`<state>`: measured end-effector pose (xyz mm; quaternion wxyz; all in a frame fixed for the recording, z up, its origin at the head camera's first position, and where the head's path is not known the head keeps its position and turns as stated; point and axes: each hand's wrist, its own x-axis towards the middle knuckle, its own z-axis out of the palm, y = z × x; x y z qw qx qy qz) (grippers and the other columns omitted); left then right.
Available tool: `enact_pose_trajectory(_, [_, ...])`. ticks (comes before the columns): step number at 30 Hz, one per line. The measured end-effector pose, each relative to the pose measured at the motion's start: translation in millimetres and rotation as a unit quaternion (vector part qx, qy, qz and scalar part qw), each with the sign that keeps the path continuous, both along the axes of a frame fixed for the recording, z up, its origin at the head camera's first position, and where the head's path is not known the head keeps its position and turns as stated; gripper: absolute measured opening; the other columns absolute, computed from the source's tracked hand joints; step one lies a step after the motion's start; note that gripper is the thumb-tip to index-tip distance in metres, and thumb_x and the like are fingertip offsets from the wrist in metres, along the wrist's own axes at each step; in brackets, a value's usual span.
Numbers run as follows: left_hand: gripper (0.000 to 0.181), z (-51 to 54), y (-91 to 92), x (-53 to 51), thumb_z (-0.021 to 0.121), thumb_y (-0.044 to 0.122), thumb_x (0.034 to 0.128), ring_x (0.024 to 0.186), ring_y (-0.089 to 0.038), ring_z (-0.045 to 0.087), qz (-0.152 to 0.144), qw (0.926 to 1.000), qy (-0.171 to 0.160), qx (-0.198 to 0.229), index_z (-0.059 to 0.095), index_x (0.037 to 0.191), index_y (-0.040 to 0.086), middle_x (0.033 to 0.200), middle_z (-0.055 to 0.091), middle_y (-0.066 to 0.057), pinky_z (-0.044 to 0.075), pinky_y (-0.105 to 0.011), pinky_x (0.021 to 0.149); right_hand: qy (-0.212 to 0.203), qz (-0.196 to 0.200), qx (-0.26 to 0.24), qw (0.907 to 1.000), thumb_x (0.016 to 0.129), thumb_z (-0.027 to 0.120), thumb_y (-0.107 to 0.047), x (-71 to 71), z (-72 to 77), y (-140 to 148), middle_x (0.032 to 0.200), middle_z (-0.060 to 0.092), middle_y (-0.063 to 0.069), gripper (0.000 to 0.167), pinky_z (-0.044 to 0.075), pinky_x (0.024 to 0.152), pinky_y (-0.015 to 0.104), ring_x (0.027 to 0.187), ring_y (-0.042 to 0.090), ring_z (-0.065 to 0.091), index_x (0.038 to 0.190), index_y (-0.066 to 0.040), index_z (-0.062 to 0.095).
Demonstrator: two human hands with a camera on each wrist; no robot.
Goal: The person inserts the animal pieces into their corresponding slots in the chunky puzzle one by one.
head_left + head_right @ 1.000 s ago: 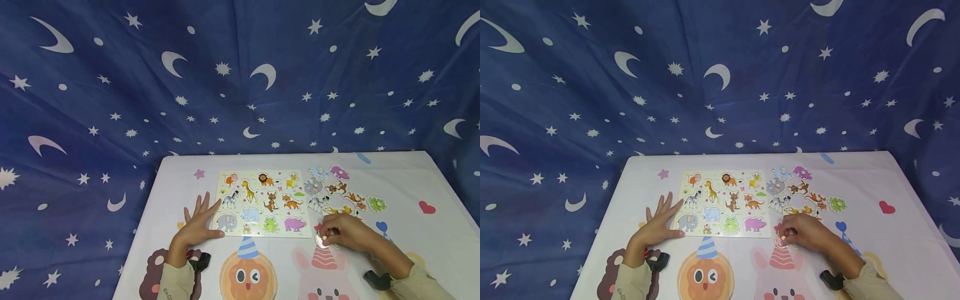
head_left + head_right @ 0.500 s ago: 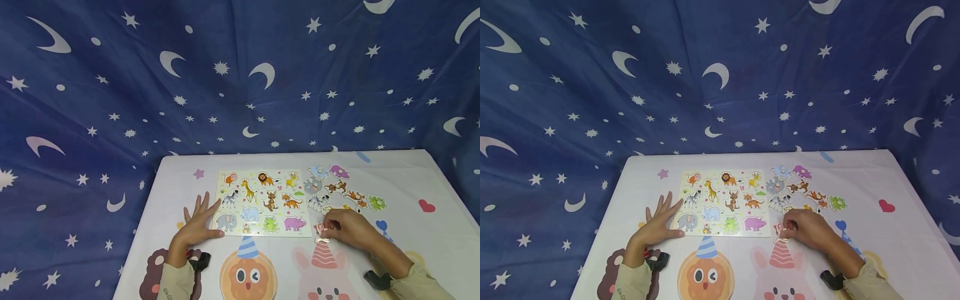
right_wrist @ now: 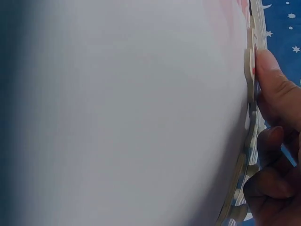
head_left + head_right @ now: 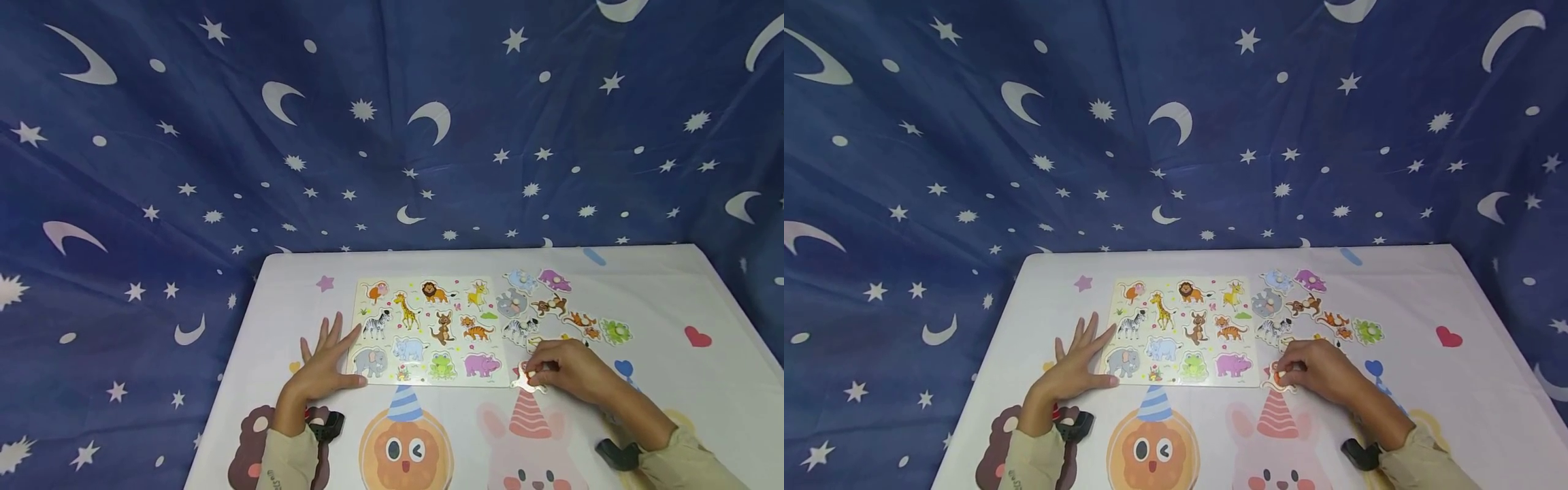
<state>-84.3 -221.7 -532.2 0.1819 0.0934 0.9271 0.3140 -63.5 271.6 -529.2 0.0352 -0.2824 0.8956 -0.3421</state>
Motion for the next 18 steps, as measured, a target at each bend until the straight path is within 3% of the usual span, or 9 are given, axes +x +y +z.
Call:
enact_pose_trajectory(8, [0.109, 0.8, 0.6, -0.3, 0.089, 0.043, 0.0701, 0.158, -0.037, -0.019, 0.005, 1.0000, -0.003, -0.003, 0.031, 0.161, 0.031, 0.173, -0.008, -0.007, -0.025, -0.073, 0.112, 0.015, -0.033, 0.040, 0.9985, 0.075, 0.088, -0.026, -0.2, -0.8, 0.9, 0.080, 0.061, -0.026, 0.019, 0.045, 0.062, 0.017, 0.072, -0.005, 0.050, 0.086, -0.034, 0.074])
enact_pose_trajectory(18, [0.108, 1.2, 1.6, -0.1, 0.088, 0.044, 0.0722, 0.158, -0.036, -0.021, -0.005, 0.9999, -0.008, -0.004, 0.029, 0.162, 0.031, 0.173, -0.010, -0.007, -0.025, -0.073, 0.112, 0.010, -0.089, 0.044, 0.9950, 0.079, 0.086, -0.022, -6.5, 7.2, -6.4, 0.073, 0.053, -0.018, 0.016, 0.040, 0.058, 0.019, 0.068, -0.002, 0.045, 0.088, -0.026, 0.074])
